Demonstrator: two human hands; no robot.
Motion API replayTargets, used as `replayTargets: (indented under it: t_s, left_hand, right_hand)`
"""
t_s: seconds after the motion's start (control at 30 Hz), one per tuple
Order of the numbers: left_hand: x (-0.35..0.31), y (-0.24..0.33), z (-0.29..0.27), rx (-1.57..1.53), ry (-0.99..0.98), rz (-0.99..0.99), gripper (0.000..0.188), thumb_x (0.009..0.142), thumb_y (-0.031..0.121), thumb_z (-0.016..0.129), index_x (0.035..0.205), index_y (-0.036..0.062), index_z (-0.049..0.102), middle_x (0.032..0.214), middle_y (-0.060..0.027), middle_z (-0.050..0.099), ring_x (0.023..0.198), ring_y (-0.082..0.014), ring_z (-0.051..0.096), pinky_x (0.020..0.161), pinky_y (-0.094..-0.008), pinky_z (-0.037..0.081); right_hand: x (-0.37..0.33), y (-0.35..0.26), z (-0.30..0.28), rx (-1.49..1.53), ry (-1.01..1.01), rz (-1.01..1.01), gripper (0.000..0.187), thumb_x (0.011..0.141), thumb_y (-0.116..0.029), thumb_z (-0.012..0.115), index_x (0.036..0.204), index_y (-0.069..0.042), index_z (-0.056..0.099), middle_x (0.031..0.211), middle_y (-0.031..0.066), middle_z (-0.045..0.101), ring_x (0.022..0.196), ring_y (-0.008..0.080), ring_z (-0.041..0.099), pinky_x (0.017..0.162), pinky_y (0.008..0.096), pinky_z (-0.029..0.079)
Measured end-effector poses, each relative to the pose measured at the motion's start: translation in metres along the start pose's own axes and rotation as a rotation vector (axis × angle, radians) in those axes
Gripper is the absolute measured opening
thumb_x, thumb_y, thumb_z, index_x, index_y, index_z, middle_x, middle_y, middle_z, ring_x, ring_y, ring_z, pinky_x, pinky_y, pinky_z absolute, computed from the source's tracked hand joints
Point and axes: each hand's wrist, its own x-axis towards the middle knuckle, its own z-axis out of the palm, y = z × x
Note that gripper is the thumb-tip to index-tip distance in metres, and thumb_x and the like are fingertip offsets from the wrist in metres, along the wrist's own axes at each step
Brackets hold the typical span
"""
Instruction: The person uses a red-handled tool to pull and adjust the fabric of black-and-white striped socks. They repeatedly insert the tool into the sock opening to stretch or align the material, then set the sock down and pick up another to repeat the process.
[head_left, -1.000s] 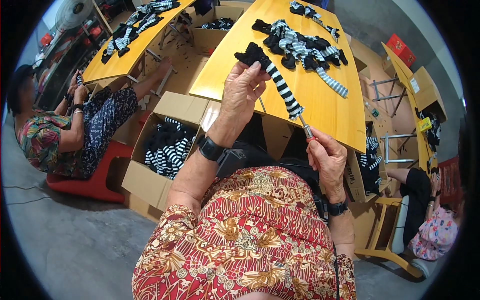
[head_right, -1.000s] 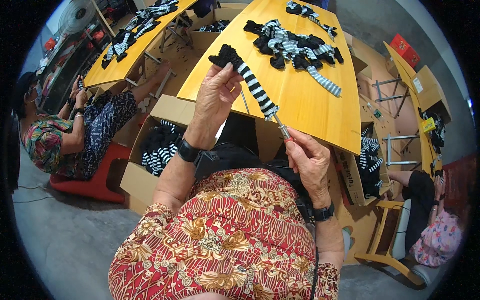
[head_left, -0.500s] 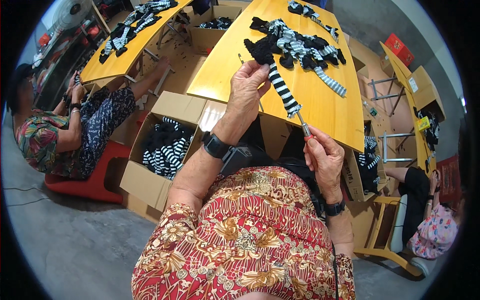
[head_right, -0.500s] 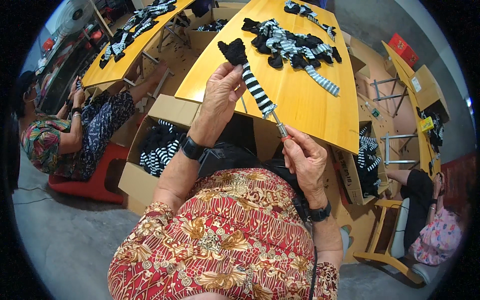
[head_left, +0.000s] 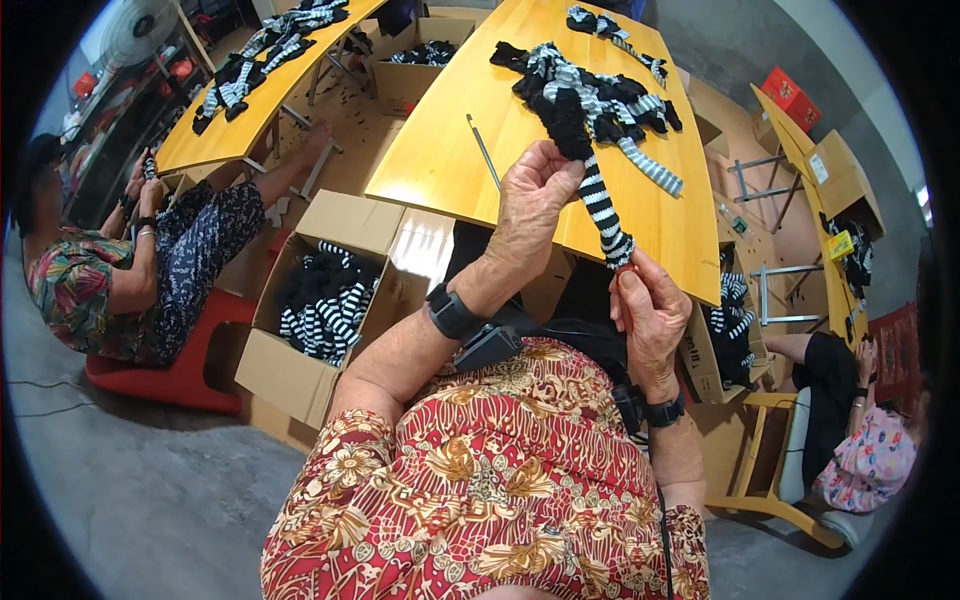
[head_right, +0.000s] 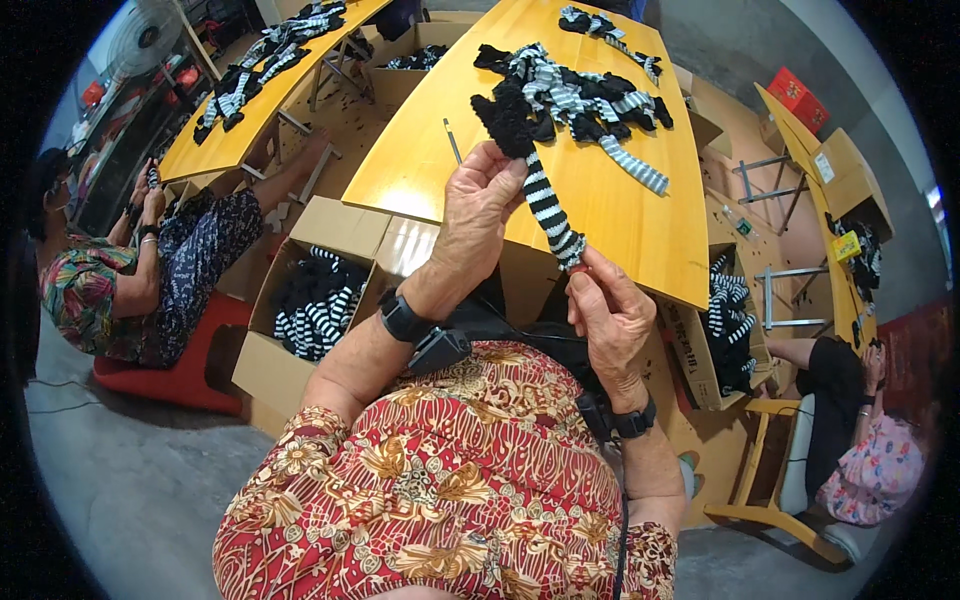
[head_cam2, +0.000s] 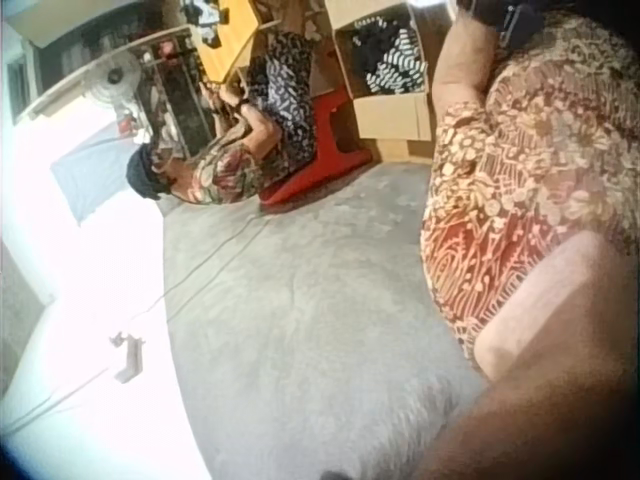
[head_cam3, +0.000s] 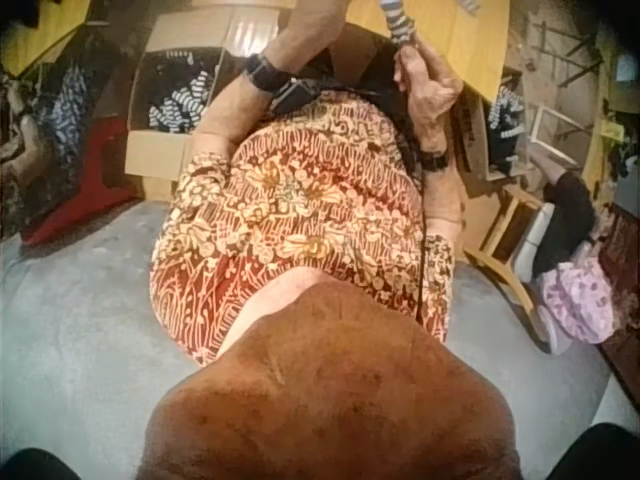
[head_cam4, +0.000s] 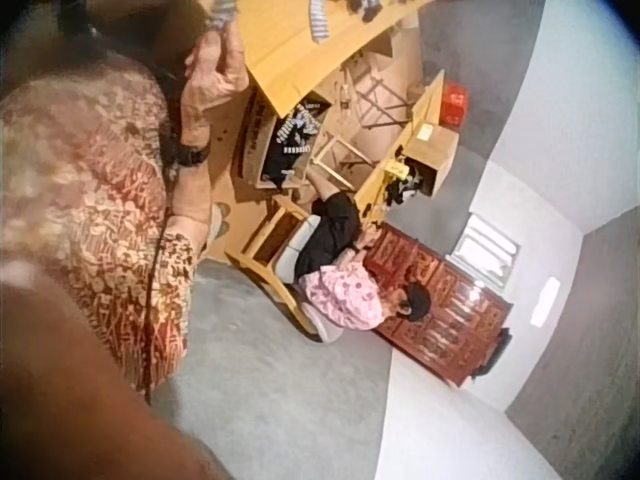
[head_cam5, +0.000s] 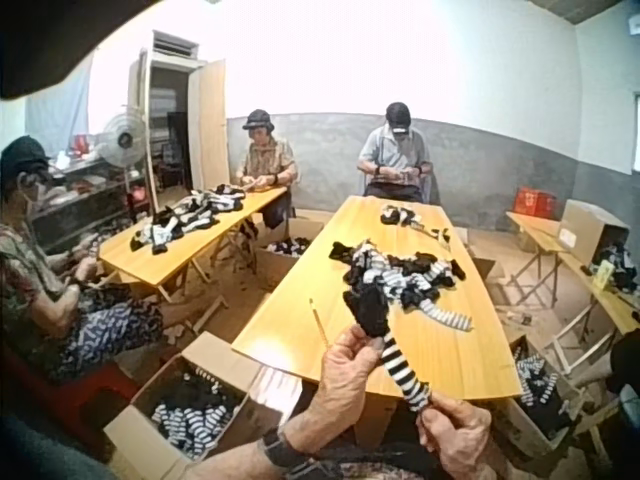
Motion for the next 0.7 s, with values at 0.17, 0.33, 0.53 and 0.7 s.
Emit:
replayTargets:
  t_s: [0.17,0.33,0.53,0.7]
  left_hand:
    - [0.004,0.026,-0.020,0.304,-0.080,0.068,0.022,0.090,0.015,0.064,0.109,0.0056,0.057,0.095,0.0010,0.061,0.085,-0.0075,0.060,0.078,-0.0251,0.051]
    - [0.017,0.075,-0.018,0.307,-0.003,0.070,0.028,0.090,0.020,0.066,0.114,0.0078,0.060,0.088,0.0018,0.065,0.077,-0.0073,0.062,0.069,-0.0227,0.053]
    - [0.020,0.071,-0.035,0.304,0.059,0.086,0.016,0.090,0.018,0.066,0.101,0.0066,0.066,0.088,-0.0013,0.068,0.077,-0.0070,0.063,0.066,-0.0202,0.051]
    - [0.019,0.056,-0.037,0.310,0.108,0.172,0.014,0.089,0.011,0.066,0.100,0.0031,0.066,0.084,-0.0012,0.067,0.074,-0.0069,0.061,0.066,-0.0195,0.050]
  right_hand:
    - [-0.001,-0.008,0.000,-0.184,-0.012,-0.095,0.029,0.087,0.000,0.062,0.116,0.000,0.063,0.083,0.0020,0.062,0.060,0.0047,0.051,0.051,0.0180,0.041]
    - [0.003,-0.015,-0.004,-0.281,-0.062,-0.218,0.029,0.085,0.003,0.063,0.113,0.000,0.064,0.084,0.0021,0.062,0.063,0.0051,0.051,0.053,0.0192,0.042]
    - [0.002,-0.023,-0.003,-0.232,-0.108,-0.089,0.026,0.086,0.000,0.064,0.112,0.000,0.065,0.080,0.0034,0.063,0.059,0.0045,0.051,0.049,0.0171,0.039]
    - [0.008,-0.036,-0.005,-0.055,-0.158,0.194,0.026,0.090,-0.008,0.062,0.114,0.000,0.064,0.077,0.0061,0.063,0.051,0.0058,0.051,0.042,0.0170,0.037]
